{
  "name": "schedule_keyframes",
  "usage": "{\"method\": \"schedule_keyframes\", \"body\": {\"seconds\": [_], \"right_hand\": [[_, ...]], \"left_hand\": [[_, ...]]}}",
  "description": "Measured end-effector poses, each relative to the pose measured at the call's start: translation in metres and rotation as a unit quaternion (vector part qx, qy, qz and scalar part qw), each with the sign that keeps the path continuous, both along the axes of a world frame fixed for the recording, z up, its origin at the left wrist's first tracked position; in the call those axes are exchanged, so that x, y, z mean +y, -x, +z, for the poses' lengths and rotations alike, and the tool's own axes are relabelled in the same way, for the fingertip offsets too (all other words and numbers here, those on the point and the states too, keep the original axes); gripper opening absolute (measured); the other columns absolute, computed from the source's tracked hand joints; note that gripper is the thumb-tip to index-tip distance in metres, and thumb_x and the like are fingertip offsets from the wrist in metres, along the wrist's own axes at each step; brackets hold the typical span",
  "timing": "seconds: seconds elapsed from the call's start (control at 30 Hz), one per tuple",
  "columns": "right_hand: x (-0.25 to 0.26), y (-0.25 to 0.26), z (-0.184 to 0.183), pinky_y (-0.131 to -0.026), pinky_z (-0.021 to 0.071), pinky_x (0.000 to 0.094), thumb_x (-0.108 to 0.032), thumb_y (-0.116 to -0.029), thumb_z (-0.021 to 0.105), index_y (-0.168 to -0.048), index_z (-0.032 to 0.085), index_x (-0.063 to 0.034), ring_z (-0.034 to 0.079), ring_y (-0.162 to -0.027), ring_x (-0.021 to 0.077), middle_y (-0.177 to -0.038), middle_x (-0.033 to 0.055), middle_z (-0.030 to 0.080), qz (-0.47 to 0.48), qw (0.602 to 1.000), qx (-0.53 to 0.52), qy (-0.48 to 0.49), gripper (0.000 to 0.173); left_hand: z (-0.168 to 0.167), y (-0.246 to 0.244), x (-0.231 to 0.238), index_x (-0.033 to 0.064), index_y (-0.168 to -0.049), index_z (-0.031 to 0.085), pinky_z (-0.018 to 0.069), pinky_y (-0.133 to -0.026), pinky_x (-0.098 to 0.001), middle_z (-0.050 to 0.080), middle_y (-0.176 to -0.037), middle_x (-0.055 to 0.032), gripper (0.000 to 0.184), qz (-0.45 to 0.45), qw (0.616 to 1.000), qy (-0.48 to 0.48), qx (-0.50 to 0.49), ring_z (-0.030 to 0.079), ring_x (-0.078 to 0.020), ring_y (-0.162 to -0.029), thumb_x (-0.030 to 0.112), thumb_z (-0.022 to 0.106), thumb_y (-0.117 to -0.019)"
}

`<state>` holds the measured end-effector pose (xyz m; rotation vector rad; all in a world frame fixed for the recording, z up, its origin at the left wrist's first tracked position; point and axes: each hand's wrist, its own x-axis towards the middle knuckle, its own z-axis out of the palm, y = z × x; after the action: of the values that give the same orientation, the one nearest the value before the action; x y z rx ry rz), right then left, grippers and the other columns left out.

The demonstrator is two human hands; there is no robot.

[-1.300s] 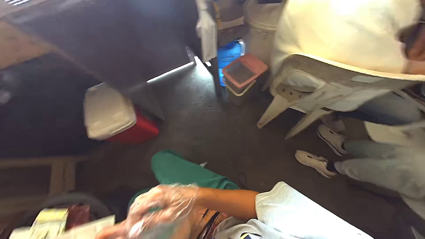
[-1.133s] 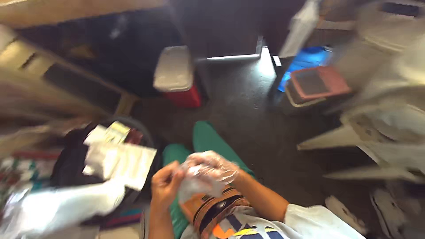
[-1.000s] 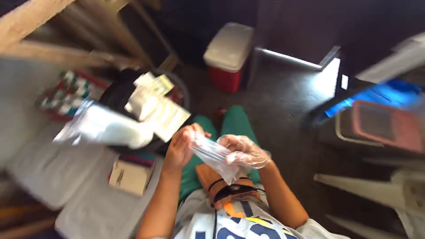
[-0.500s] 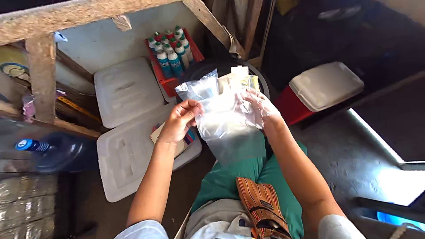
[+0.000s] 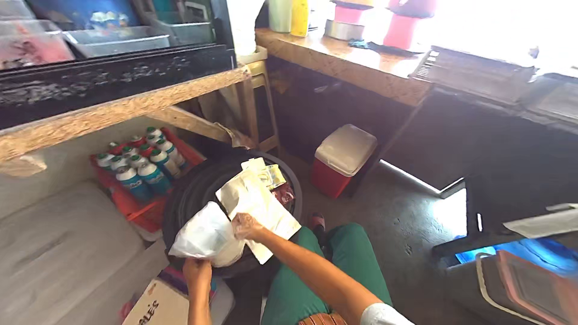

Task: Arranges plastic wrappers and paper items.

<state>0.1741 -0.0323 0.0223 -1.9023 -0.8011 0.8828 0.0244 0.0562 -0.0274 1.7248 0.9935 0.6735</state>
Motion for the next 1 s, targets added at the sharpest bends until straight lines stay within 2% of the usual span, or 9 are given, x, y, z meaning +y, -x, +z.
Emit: {"method": "schedule_keyframes", "body": {"seconds": [0.1, 0.2, 0.3, 0.37, 0.43, 0.5, 0.57, 0.83, 1.0], "right_hand": [[-0.007, 0.001, -0.008, -0.110, 0.0411, 0.0503, -0.008, -0.1034, 0.053, -0.128, 0.057, 0.0156, 0.056, -0.126, 0.0412, -0.131, 0.0346, 0.059, -0.027, 1.000, -0.011, 0.012, 0.035], [-0.018, 0.003, -0.013, -0.094, 0.0523, 0.0426, -0.011, -0.1042, 0.055, -0.131, 0.057, 0.0109, 0.065, -0.105, 0.0312, -0.118, 0.0280, 0.065, -0.063, 0.994, 0.065, -0.064, 0.034], [-0.025, 0.006, -0.002, -0.077, 0.0540, 0.0306, -0.011, -0.1043, 0.053, -0.133, 0.053, 0.0010, 0.062, -0.085, 0.0110, -0.106, 0.0099, 0.065, -0.093, 0.957, 0.231, -0.150, 0.031], [-0.027, 0.007, 0.007, -0.075, 0.0544, 0.0302, 0.000, -0.0988, 0.055, -0.119, 0.056, 0.0013, 0.062, -0.082, 0.0107, -0.098, 0.0070, 0.065, -0.087, 0.956, 0.232, -0.155, 0.020], [-0.024, 0.013, -0.003, -0.068, 0.0536, 0.0300, 0.004, -0.0898, 0.059, -0.103, 0.061, 0.0058, 0.060, -0.072, 0.0128, -0.086, 0.0092, 0.063, -0.066, 0.987, 0.073, -0.128, 0.013], [-0.022, 0.020, -0.010, -0.084, 0.0535, 0.0530, -0.002, -0.0912, 0.064, -0.105, 0.067, 0.0101, 0.066, -0.093, 0.0369, -0.101, 0.0268, 0.067, -0.032, 0.993, -0.104, -0.040, 0.018], [-0.024, 0.031, -0.018, -0.087, 0.0509, 0.0642, -0.008, -0.0953, 0.063, -0.109, 0.066, 0.0075, 0.063, -0.107, 0.0485, -0.112, 0.0328, 0.063, -0.032, 0.984, -0.177, 0.010, 0.021], [-0.019, 0.027, -0.038, -0.096, 0.0510, 0.0550, -0.005, -0.0953, 0.059, -0.114, 0.069, 0.0059, 0.063, -0.114, 0.0425, -0.117, 0.0300, 0.064, -0.053, 0.988, -0.143, -0.001, 0.024], [-0.100, 0.047, -0.039, -0.076, 0.0579, 0.0421, -0.008, -0.0953, 0.065, -0.108, 0.076, -0.0045, 0.066, -0.089, 0.0286, -0.110, 0.0202, 0.064, -0.073, 0.969, -0.191, -0.137, 0.017]], "left_hand": [[0.012, -0.009, -0.009, -0.0181, -0.134, 0.050, 0.0397, -0.111, -0.0526, 0.058, -0.131, -0.0366, 0.044, -0.007, 0.998, -0.024, 0.049, 0.055, -0.0416, -0.128, -0.003, 0.061, -0.0940], [0.022, -0.006, -0.015, -0.0064, -0.130, 0.049, 0.0511, -0.073, -0.0230, 0.058, -0.099, -0.0091, 0.028, 0.055, 0.985, 0.150, -0.073, 0.058, -0.0083, -0.082, 0.000, 0.047, -0.1022], [0.027, 0.010, -0.015, 0.0108, -0.118, 0.050, 0.0541, -0.065, -0.0238, 0.061, -0.086, 0.0021, 0.016, 0.052, 0.912, 0.321, -0.250, 0.060, -0.0056, -0.069, 0.008, 0.039, -0.1065], [0.024, 0.016, -0.021, 0.0087, -0.120, 0.051, 0.0497, -0.063, -0.0213, 0.061, -0.093, 0.0017, 0.020, 0.034, 0.947, 0.250, -0.199, 0.056, -0.0038, -0.072, 0.002, 0.050, -0.1009], [0.011, 0.019, -0.024, -0.0037, -0.125, 0.057, 0.0538, -0.081, -0.0354, 0.063, -0.116, -0.0147, 0.032, 0.008, 0.994, 0.092, -0.063, 0.061, -0.0182, -0.096, 0.004, 0.065, -0.0949], [-0.002, 0.013, -0.024, -0.0132, -0.117, 0.062, 0.0503, -0.096, -0.0546, 0.057, -0.127, -0.0316, 0.034, -0.001, 0.997, -0.060, 0.055, 0.060, -0.0410, -0.114, 0.007, 0.071, -0.0913], [-0.008, 0.006, -0.028, -0.0148, -0.116, 0.064, 0.0487, -0.099, -0.0593, 0.054, -0.132, -0.0351, 0.035, 0.012, 0.982, -0.139, 0.129, 0.058, -0.0475, -0.120, 0.008, 0.071, -0.0893], [-0.059, 0.026, -0.037, -0.0089, -0.118, 0.064, 0.0447, -0.106, -0.0552, 0.057, -0.127, -0.0333, 0.027, 0.006, 0.946, -0.319, 0.052, 0.055, -0.0484, -0.122, 0.008, 0.051, -0.1017], [-0.045, 0.029, -0.086, -0.0093, -0.106, 0.071, 0.0512, -0.095, -0.0365, 0.061, -0.112, -0.0294, 0.023, -0.017, 0.933, -0.359, -0.021, 0.061, -0.0354, -0.107, 0.005, 0.058, -0.0945]]}}
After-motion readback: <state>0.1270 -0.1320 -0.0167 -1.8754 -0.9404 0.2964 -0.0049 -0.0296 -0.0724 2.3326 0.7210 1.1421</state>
